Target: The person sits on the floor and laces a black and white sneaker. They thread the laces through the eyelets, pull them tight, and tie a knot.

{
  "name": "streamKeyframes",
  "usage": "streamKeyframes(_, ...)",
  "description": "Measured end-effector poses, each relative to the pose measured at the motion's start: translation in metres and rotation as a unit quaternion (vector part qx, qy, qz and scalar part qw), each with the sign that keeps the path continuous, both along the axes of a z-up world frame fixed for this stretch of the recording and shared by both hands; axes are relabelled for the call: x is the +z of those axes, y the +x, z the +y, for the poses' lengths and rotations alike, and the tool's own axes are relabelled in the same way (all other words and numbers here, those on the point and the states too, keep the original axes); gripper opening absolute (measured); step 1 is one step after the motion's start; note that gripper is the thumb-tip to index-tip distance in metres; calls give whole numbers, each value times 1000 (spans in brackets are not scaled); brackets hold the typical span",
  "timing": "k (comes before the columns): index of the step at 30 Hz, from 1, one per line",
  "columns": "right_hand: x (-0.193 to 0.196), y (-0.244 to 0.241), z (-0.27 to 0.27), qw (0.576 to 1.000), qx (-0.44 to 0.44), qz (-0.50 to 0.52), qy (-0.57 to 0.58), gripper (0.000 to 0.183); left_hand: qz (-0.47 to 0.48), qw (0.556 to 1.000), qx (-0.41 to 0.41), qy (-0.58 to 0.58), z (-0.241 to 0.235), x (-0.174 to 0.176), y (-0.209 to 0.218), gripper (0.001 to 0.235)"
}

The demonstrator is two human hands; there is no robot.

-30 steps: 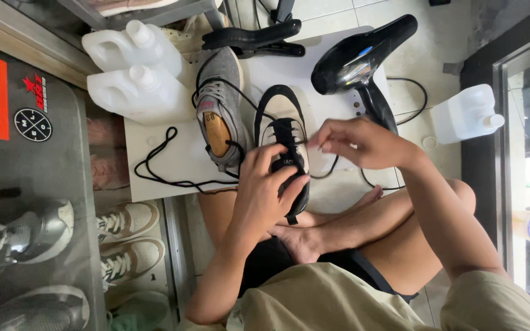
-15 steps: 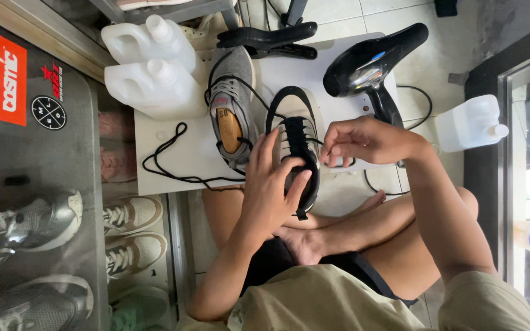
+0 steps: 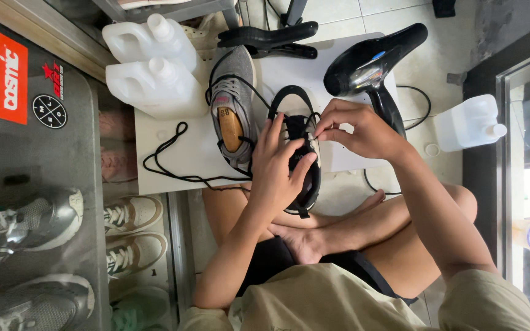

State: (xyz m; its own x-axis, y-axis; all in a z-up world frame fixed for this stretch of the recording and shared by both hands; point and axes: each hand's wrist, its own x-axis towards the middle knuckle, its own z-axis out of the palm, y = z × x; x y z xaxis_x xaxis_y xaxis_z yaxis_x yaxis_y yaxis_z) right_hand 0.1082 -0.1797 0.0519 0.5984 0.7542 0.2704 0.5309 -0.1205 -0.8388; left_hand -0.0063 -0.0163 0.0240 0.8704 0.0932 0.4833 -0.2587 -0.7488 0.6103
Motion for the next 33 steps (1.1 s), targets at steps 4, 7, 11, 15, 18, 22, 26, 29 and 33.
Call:
streamKeyframes(4,-7,2,0,999,28,35,13,6,24,999,-18,-25,1,-2,0,27)
streamKeyframes(7,-13,3,2,994,42,95,43,7,41,998,-27,-48,0,-1,-1,26)
streamKeyframes(11,-33,7,2,982,61,159,83,6,27,998,-24,-44,1,-9,2,28)
streamKeyframes(15,-23,4,2,983,67,149,79,9,18,998,-8,-61,2,-10,4,26)
streamKeyframes(18,-16,1,2,992,52,89,71,11,17,998,-8,-67,1,-11,6,24)
streamKeyframes(22,-21,1,2,995,37,29,84,13,24,995,-10,-92,0,-6,6,21)
streamKeyframes(26,-42,8,0,990,42,77,110,12,18,995,-15,-95,1,-8,6,21)
streamKeyframes(29,-51,5,-1,986,26,114,115,11,21,996,-15,-84,2,-12,2,22)
streamKeyframes(33,-42,4,-2,985,30,130,112,12,16,996,-21,-83,2,-11,5,23)
